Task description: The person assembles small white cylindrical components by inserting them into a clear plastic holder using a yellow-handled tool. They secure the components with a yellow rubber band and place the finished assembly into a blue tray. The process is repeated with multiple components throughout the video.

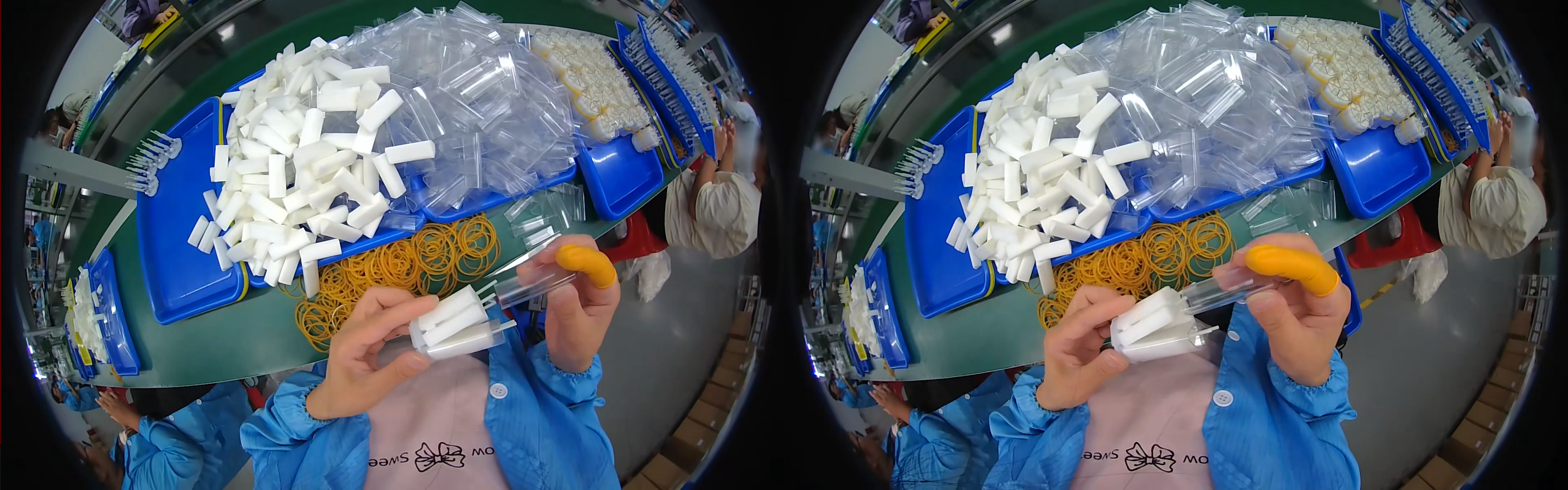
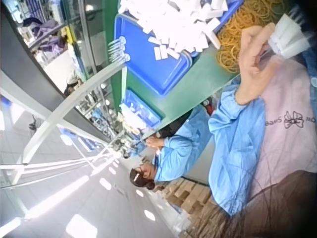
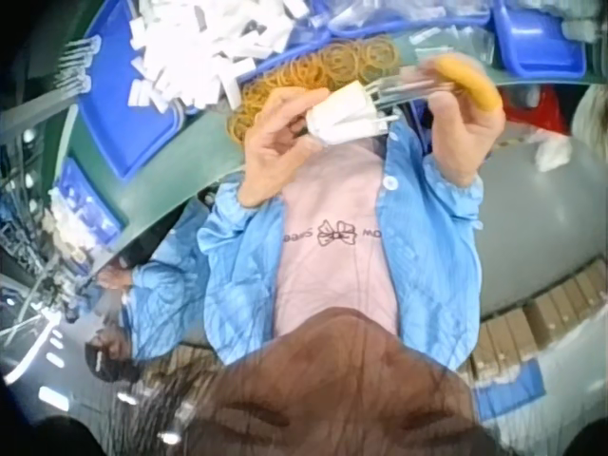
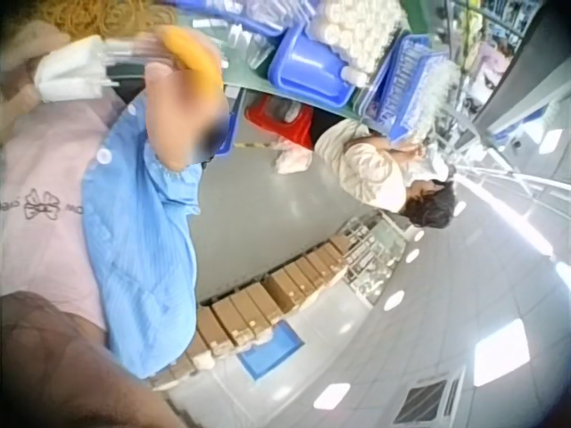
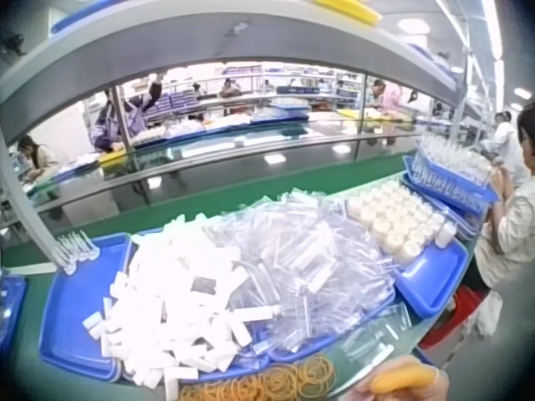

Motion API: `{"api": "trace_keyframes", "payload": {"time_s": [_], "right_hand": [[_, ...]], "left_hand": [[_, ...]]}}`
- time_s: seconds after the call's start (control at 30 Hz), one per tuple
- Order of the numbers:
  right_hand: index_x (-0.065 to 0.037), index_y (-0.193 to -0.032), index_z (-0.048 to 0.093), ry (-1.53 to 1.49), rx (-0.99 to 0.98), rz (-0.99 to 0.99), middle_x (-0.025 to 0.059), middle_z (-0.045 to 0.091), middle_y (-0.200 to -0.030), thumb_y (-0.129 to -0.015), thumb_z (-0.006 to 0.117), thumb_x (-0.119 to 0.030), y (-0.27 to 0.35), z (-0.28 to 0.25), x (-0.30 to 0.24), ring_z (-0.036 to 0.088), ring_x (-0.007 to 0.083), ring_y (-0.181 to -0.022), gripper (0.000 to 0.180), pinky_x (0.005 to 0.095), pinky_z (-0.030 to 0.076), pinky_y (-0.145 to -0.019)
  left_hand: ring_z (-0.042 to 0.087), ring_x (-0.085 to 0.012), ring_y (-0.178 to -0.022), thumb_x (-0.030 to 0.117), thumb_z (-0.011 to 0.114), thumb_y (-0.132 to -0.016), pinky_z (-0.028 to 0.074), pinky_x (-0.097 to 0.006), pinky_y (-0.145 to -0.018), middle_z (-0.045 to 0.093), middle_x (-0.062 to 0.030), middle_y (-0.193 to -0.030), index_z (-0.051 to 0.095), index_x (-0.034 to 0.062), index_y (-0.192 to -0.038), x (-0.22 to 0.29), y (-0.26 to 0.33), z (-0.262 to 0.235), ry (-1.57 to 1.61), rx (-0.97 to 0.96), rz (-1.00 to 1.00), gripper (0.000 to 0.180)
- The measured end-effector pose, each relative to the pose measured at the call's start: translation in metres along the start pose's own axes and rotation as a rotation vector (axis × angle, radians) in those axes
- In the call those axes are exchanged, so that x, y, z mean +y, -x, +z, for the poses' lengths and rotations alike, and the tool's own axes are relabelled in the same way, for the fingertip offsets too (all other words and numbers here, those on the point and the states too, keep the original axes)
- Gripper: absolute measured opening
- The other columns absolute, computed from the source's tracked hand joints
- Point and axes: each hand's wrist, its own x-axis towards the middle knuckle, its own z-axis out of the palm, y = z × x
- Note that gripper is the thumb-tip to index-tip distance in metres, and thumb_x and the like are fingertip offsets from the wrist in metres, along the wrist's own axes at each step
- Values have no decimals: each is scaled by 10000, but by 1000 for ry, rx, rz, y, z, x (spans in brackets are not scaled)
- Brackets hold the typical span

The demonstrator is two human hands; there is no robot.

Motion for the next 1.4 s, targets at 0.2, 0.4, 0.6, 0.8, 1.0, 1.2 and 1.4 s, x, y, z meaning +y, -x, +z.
{"api": "trace_keyframes", "payload": {"time_s": [0.2,0.4,0.6,0.8,1.0,1.2,1.4], "right_hand": [[51,-1031,581,49,-10,-37,181,547,-1032,-767,561,44,0,-4,1,611,229,-847,265,334,523,-767],[62,-972,596,54,-17,-59,190,574,-997,-764,585,30,-3,-10,-10,625,223,-805,211,311,517,-744],[64,-931,607,3,-123,-12,211,581,-993,-778,671,-66,0,-7,-10,636,253,-822,210,355,525,-756],[50,-1031,557,-40,-93,92,236,580,-1020,-802,633,-26,1,-7,-12,629,301,-898,253,391,524,-800],[37,-1148,477,-78,39,49,225,560,-1072,-821,609,-19,17,8,-9,620,312,-935,357,431,510,-855],[46,-1111,503,-80,-2,1,199,525,-1058,-822,612,-16,12,6,-12,611,326,-941,315,435,512,-845],[45,-1103,521,-51,-61,-8,198,537,-1052,-826,592,14,8,5,-17,617,311,-941,288,404,513,-835]], "left_hand": [[471,-188,-1004,139,689,-802,405,-294,-883,437,-111,-1107,528,-27,-1232,3,-1,1,-111,-9,11,489],[463,-199,-979,110,686,-785,367,-294,-873,464,-106,-1089,548,-11,-1221,5,-1,2,-77,-32,14,473],[461,-204,-968,99,688,-774,376,-292,-856,461,-102,-1080,548,13,-1232,8,-6,2,-213,-117,86,486],[455,-204,-924,93,677,-772,407,-287,-785,430,-102,-1049,513,28,-1274,21,-7,7,-530,-130,148,532],[447,-204,-884,177,681,-801,385,-296,-764,404,-108,-1021,533,-20,-1232,24,-10,11,-539,-154,149,496],[459,-211,-885,100,658,-773,421,-289,-738,434,-104,-986,528,36,-1266,27,-11,15,-559,-121,166,513],[469,-223,-879,82,652,-763,430,-299,-741,455,-96,-968,550,58,-1252,25,-11,15,-575,-143,211,499]]}}
